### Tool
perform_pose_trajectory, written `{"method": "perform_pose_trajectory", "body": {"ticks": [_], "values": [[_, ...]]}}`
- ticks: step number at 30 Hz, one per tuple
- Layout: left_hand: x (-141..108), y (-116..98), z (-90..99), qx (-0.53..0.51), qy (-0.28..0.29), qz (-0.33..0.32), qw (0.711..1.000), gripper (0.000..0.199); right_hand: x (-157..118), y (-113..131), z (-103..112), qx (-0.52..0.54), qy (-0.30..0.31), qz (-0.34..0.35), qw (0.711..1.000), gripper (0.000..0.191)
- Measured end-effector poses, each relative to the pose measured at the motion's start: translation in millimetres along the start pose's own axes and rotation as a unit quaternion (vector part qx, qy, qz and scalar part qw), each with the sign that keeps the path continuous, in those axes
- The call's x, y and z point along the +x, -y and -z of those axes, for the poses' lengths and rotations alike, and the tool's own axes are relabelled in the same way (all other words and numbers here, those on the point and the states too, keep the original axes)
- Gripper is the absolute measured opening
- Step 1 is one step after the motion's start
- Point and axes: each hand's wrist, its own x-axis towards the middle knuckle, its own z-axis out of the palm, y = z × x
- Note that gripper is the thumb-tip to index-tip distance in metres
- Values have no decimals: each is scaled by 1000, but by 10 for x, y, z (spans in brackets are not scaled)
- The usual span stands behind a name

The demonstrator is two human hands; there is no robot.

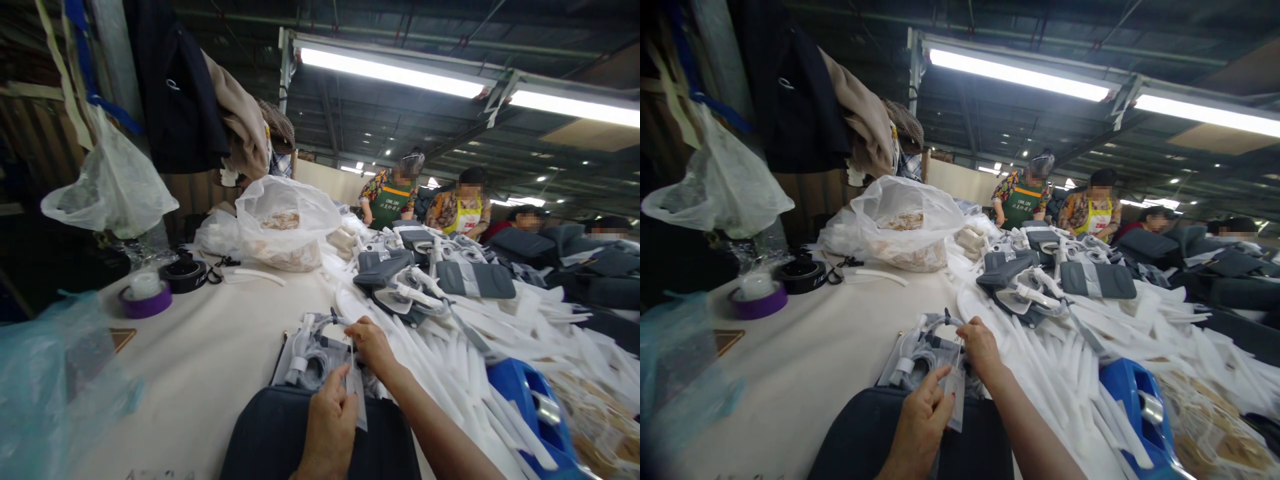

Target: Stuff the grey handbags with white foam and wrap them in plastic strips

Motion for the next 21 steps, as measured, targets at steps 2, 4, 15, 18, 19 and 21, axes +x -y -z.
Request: {"method": "perform_pose_trajectory", "body": {"ticks": [2,4,15,18,19,21], "values": [[-27,-62,58,11,30,10,999,51,-105,29,56,7,-11,12,1000,30],[-69,-115,200,47,49,-5,998,57,-297,32,150,20,-35,18,999,33],[-22,286,1272,216,-97,42,971,74,-1558,-137,188,188,-41,-305,933,56],[-24,255,1327,113,-1,112,987,69,-1599,-91,116,213,-47,-296,930,53],[-38,240,1336,80,25,129,988,67,-1603,-86,103,218,-49,-290,931,52],[-71,238,1351,29,51,153,986,69,-1613,-95,86,214,-55,-279,935,50]]}}
